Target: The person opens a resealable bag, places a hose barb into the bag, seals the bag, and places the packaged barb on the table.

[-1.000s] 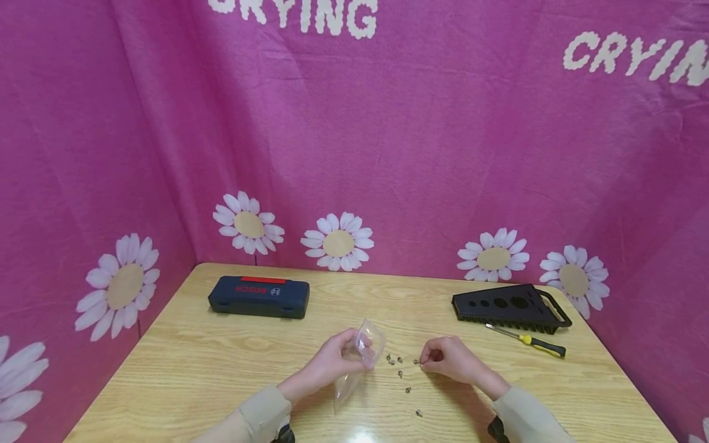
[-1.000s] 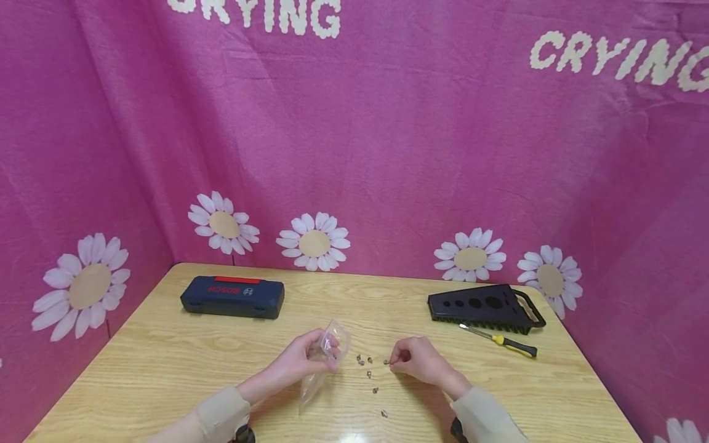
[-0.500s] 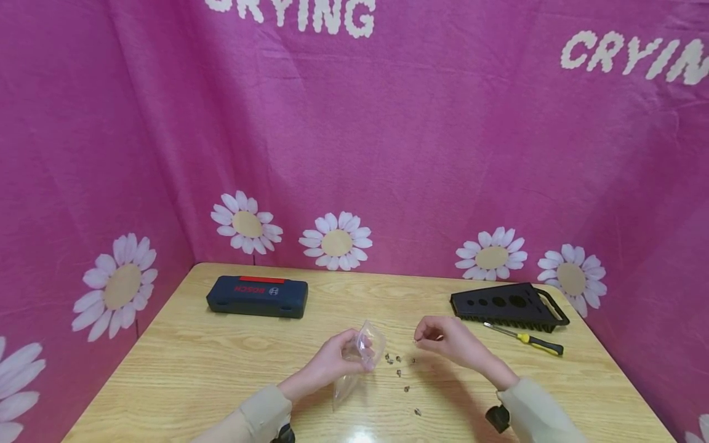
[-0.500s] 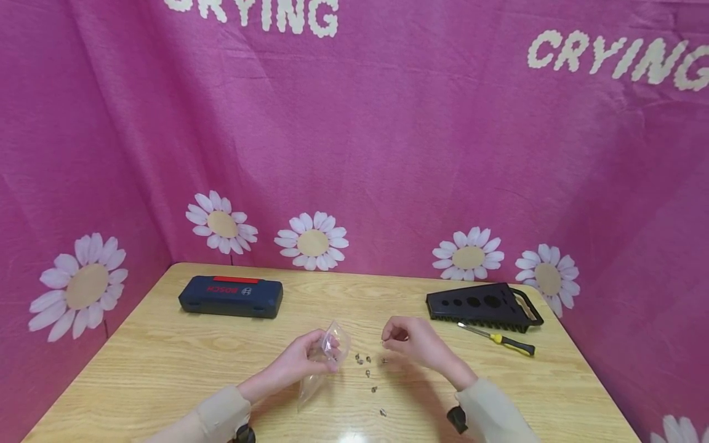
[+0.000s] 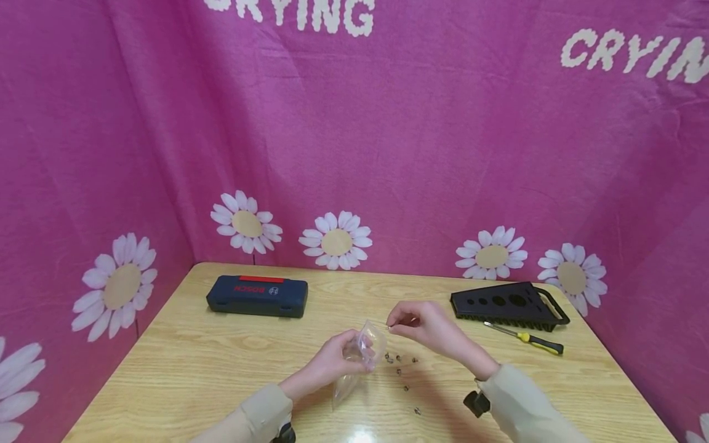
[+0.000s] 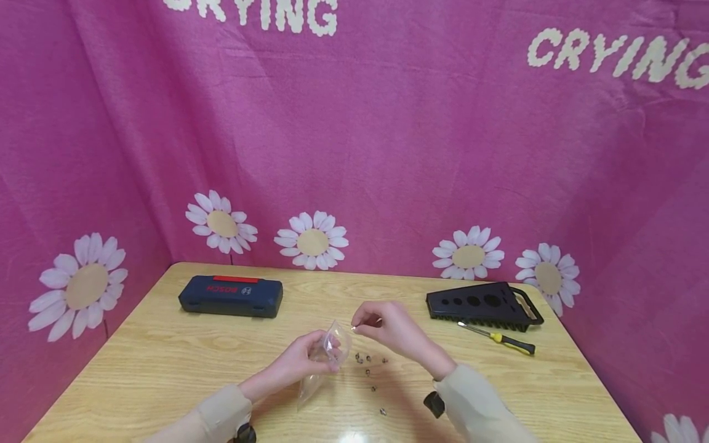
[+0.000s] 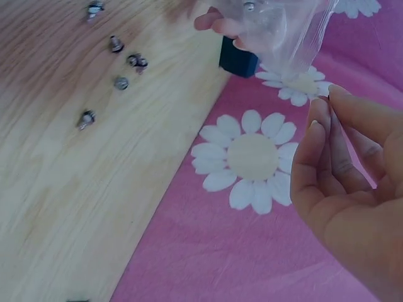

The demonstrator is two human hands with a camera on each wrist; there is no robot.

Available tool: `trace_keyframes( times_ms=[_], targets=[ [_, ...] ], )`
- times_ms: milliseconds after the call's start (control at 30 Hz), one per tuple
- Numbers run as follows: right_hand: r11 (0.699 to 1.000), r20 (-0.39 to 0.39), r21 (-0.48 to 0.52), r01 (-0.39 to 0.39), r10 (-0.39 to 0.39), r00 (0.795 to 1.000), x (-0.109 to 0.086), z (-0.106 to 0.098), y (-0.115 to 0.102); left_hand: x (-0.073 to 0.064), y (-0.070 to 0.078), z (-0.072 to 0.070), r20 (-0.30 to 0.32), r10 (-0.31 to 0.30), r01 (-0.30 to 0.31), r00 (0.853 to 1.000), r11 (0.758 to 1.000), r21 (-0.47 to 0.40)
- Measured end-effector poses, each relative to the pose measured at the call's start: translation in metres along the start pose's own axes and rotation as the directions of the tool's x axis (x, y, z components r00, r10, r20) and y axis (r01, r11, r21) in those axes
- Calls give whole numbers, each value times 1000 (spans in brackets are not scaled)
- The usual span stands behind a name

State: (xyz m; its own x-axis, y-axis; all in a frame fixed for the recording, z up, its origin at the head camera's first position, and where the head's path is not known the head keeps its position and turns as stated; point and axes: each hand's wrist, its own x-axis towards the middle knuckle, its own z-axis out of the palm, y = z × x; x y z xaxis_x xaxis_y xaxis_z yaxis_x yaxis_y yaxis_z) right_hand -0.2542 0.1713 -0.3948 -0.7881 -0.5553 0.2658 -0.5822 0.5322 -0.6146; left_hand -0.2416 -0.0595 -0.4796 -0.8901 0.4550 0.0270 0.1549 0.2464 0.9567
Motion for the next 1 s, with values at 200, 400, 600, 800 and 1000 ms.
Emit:
trace_keyframes(
  times_ms=[200, 400, 600, 800, 1000],
  targets=[
    [1000, 33, 10, 29, -29, 999, 9, 6, -8, -1, 1, 0, 6, 8, -8, 1000, 1000, 2],
    [999, 25, 23, 47, -48, 999, 12, 7, -13, 0, 0, -1, 9, 0, 0, 1000, 1000, -8],
    [1000, -10, 21, 12, -12, 1000, 7, 1, -8, 1, 1, 0, -1, -7, 7, 1000, 1000, 3],
    [1000, -19, 0, -6, 6, 1000, -8, -2, 11, 0, 1, 0, -7, -11, 11, 1000, 1000, 4],
    [999, 11, -14, -32, 33, 999, -25, 3, 40, 0, 2, 0, -2, -33, 33, 999, 999, -17]
  ],
)
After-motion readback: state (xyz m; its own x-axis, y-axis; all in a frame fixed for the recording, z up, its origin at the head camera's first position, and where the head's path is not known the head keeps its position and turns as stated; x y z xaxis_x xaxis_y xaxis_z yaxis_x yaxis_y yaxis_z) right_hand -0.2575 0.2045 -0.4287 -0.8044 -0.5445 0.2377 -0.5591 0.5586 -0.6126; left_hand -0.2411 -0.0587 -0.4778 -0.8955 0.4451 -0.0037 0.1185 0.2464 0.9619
